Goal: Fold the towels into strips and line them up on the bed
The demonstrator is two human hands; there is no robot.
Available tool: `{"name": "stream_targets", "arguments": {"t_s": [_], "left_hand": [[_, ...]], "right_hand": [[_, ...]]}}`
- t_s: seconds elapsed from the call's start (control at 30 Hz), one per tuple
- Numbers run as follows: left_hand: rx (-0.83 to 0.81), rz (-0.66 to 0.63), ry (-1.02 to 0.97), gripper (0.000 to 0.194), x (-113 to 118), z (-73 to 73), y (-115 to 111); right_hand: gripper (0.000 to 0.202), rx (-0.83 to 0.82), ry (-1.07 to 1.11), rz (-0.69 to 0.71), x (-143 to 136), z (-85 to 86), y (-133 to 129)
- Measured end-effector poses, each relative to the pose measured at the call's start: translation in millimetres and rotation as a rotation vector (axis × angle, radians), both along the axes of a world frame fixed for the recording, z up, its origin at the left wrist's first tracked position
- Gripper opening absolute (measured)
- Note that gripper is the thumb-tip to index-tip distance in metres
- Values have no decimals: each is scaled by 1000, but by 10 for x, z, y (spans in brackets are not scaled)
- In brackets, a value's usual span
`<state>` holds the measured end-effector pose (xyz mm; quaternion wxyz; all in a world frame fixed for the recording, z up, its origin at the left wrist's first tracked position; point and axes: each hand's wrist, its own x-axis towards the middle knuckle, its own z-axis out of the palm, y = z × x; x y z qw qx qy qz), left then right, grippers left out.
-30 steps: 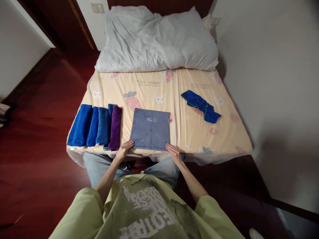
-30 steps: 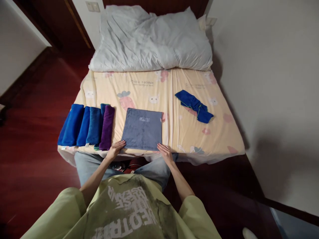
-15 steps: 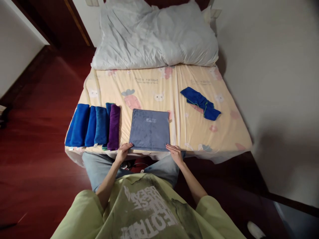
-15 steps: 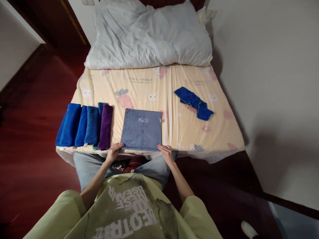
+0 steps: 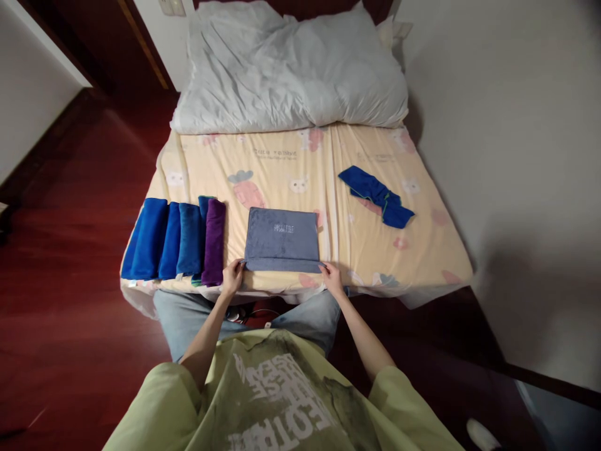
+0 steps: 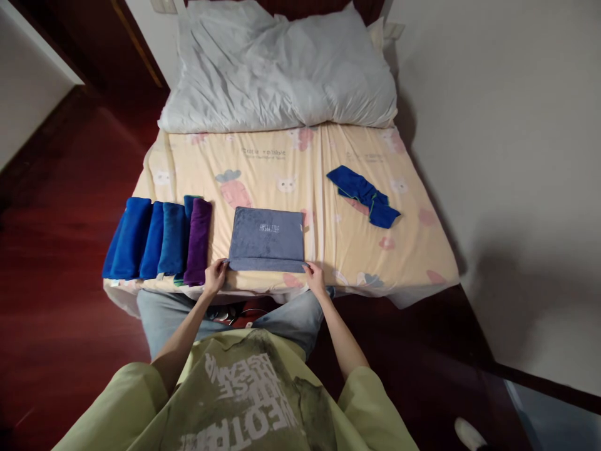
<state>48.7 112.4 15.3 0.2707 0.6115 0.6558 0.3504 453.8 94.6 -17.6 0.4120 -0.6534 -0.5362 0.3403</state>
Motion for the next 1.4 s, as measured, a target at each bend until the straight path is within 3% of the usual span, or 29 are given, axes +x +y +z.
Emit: {"name": "stream_targets", "arguments": {"t_s": [0.43,0.73,1.07,1.27,1.4], "left_hand": [[-77,64,110,37,43,3,243],[-107,120,101,35,115,30,256],[-129,77,246,29,150,59,304],[-63,56,308,23,207,11,228],[39,28,355,23,203,4,198]], "right_hand": [[51,-43,-246,-31,-54,-4,209],[54,-27,-282,-64,-96,46,213],[46,-53,-270,-121,-140,64,180],[39,-45,-321,-136,-226,68,121],[34,112,-451,-95,-269,118,83]]}}
